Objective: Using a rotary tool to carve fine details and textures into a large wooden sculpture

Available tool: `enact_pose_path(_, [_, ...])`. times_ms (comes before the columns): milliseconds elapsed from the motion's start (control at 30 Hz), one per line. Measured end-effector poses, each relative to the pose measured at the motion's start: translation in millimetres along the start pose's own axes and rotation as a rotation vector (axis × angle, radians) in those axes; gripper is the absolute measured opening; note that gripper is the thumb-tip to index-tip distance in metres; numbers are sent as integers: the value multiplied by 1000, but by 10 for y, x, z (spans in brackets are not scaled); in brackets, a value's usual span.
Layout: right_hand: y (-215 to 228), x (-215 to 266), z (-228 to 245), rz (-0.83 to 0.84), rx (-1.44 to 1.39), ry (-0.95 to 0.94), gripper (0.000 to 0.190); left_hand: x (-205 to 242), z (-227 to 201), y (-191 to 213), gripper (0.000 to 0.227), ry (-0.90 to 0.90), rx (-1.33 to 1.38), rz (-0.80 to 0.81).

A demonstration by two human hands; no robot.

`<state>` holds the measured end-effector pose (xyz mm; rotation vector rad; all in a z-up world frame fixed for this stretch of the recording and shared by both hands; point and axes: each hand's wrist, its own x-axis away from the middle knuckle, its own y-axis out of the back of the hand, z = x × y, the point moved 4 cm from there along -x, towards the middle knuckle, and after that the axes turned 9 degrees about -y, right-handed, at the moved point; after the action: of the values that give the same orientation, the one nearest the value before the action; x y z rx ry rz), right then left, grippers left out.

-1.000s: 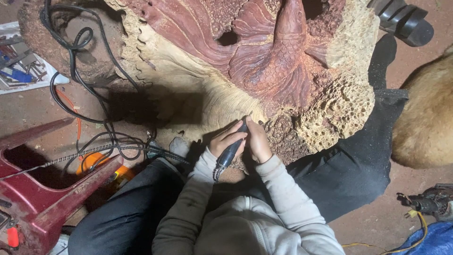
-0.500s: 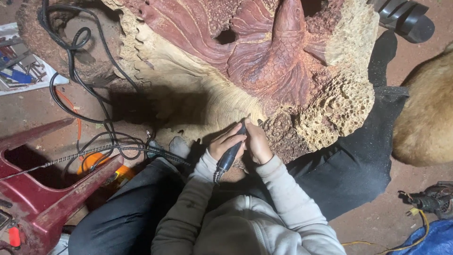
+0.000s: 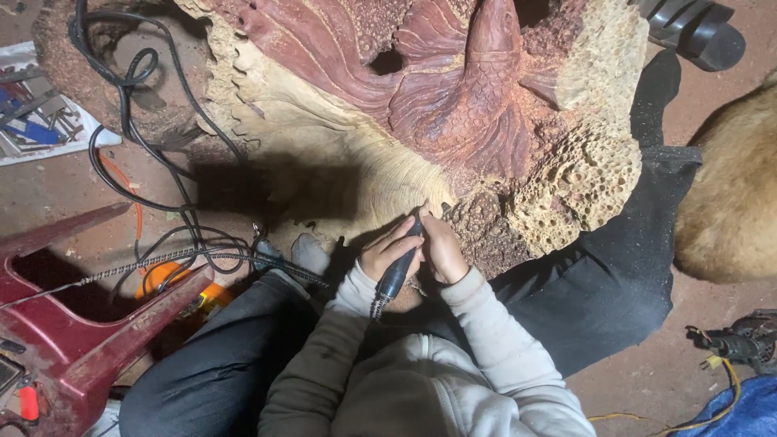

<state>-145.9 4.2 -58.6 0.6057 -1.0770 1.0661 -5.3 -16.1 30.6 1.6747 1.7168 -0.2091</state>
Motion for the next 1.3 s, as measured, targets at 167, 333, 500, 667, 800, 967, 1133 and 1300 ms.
enact_pose_path(167, [-24,93,31,-4,34,-9,42,-31,-59,24,17,-2,-1,15])
enact_pose_path(333, [-32,148,52,-6,24,31,39,-12,-95,21,18,4,-10,15])
enact_pose_path(500, [-19,173,36,-22,5,43,40,14,-129,15,19,16,-25,34])
enact_pose_path(667, [9,194,48,-8,13,46,40,25,-143,18,18,9,-15,31])
enact_pose_path(800, [15,164,28,-8,22,67,39,26,-175,23,19,-7,-25,39])
enact_pose_path(967, [28,224,19,-17,20,59,40,51,-204,14,17,-3,-34,42])
enact_pose_path(1133, [42,223,22,-8,32,54,40,97,-197,-12,17,-2,-52,30])
enact_pose_path(1300, [79,193,-18,-9,-2,50,40,118,-244,-18,15,39,-29,38])
